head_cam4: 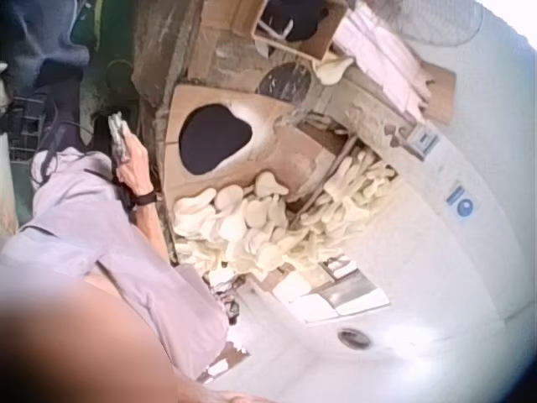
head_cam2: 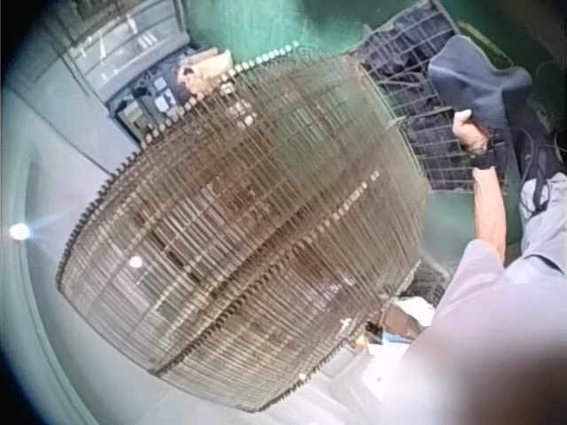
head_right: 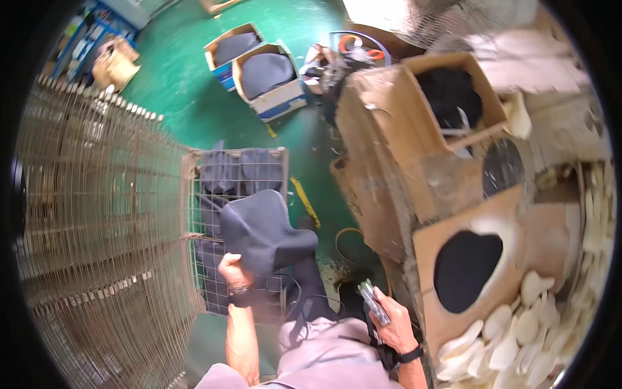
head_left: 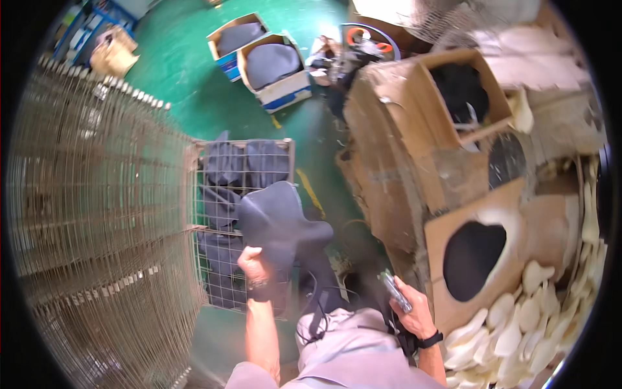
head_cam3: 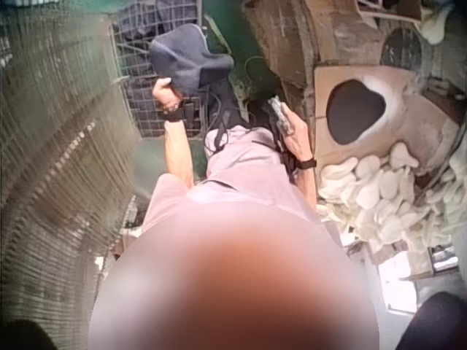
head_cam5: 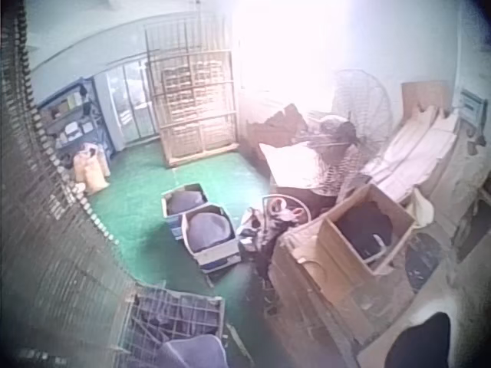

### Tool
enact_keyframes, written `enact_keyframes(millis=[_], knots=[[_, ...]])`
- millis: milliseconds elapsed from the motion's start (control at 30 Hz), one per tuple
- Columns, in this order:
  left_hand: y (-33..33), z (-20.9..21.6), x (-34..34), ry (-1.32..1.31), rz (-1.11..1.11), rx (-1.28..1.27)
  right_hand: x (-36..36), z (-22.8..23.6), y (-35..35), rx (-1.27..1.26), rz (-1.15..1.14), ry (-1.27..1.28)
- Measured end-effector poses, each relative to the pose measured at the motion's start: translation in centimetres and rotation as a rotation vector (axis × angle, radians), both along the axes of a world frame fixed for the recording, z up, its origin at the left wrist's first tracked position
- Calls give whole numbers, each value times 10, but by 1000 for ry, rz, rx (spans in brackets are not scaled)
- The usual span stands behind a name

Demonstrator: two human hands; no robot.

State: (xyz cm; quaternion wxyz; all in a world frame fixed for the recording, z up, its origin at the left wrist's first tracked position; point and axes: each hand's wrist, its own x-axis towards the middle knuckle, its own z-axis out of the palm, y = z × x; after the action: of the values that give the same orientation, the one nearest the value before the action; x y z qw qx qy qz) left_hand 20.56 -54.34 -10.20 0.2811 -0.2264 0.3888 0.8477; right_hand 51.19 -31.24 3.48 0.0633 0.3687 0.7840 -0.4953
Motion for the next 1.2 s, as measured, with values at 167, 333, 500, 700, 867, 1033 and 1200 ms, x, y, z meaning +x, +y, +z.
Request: enact_keyframes(millis=[167,333,500,700,867,1033,1200], knots=[[6,-89,-85,-147,40,135,-46,-32,-3,24,117,-109],[32,-154,-202,-195,143,17,-95,-66,-4,8,142,-233],[13,-190,-307,-139,265,76,-142,-95,-16,-34,143,-337],[-61,-287,-399,-36,373,9,-170,-139,-24,-125,128,-473],[-117,-376,-417,-68,238,-258,-178,-159,-39,-100,184,-426],[-203,-466,-290,-40,-193,-499,-165,-142,-32,-122,209,-347],[-83,-406,-89,188,-983,-663,-131,-84,-35,33,94,-226]])
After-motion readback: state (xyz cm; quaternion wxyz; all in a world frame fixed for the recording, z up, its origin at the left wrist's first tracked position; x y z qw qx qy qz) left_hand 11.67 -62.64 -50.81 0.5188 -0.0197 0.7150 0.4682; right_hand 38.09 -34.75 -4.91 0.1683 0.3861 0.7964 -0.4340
